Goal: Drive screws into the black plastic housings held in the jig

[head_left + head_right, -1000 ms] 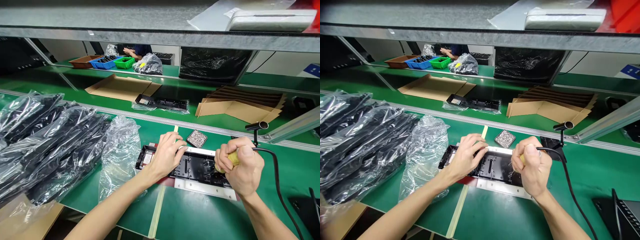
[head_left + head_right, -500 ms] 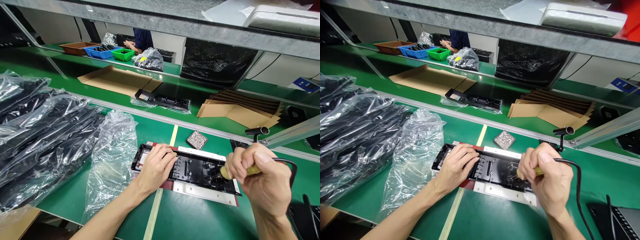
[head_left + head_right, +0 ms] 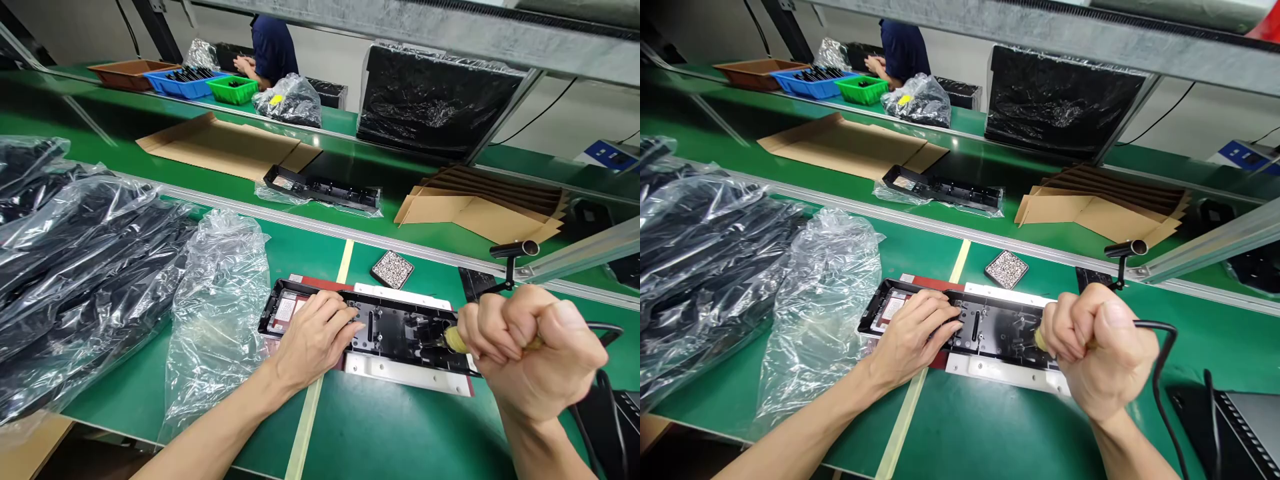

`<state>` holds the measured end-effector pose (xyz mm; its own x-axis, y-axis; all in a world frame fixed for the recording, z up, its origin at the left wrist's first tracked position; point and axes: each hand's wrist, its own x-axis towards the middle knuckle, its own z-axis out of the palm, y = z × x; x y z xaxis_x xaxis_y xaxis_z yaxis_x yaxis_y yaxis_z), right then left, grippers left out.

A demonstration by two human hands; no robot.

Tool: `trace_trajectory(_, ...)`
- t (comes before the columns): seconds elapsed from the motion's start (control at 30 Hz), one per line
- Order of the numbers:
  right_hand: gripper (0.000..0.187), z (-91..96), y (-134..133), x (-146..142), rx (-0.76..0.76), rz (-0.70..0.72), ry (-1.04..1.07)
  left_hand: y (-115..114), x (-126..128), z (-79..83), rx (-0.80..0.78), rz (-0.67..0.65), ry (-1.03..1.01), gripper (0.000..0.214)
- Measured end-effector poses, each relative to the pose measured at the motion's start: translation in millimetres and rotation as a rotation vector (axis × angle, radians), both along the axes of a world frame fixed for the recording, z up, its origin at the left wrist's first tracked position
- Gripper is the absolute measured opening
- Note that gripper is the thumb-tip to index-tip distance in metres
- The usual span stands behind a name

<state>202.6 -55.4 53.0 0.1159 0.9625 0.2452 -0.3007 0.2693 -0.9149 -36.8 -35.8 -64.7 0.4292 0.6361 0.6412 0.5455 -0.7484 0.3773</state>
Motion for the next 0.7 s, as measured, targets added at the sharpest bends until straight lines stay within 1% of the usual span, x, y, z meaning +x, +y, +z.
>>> trace_trajectory(0.2,0.05,0.9,-0.3,-2.8,0.008,0.003,-0.007,-1.6,1.6,0.8,-0.008,-0.002,0.022,0.01)
trace_trajectory(0.47,0.05,0.4,-2.6,-1.7,-0.036,-0.006,0.0,-2.3,2.1,2.4,-0.022,-0.015,0.014,0.006)
trace_trajectory(0.7,0.054,0.8,-3.5,-0.9,-0.044,0.031,0.002,-3.1,1.6,1.2,-0.039,-0.019,0.02,0.006)
